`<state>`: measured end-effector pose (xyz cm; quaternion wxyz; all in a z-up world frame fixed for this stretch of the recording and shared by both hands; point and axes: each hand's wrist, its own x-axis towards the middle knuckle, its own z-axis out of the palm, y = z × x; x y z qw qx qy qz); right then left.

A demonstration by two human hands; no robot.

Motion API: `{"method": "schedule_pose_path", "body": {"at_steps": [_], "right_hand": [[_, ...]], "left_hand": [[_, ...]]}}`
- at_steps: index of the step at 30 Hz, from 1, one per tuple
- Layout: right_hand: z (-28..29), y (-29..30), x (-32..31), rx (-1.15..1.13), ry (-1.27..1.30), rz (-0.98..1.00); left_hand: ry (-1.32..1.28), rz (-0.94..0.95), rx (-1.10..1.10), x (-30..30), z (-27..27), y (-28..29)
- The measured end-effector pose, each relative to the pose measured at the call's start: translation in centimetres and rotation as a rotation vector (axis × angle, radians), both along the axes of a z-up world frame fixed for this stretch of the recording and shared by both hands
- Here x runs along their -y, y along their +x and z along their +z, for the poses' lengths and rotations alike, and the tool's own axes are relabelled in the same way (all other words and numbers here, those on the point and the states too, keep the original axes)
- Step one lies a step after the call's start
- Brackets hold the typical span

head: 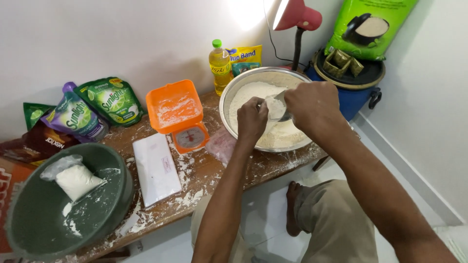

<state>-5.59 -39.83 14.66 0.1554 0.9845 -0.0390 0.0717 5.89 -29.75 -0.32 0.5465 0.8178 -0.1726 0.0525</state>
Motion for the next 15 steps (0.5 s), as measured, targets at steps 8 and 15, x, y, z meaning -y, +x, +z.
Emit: {"method": "schedule_pose_path", "body": {"at_steps": [8, 15], "right_hand": [[1.9, 0.9, -1.7, -0.034, -0.052, 0.039], [5.6, -3.0, -1.3, -0.082, 0.098, -0.147]], "left_hand": [[-0.031, 0.013, -0.055, 0.0, 0.1, -0.4], [-0.008, 0.057, -0.049, -0.5, -0.6, 0.3]]}}
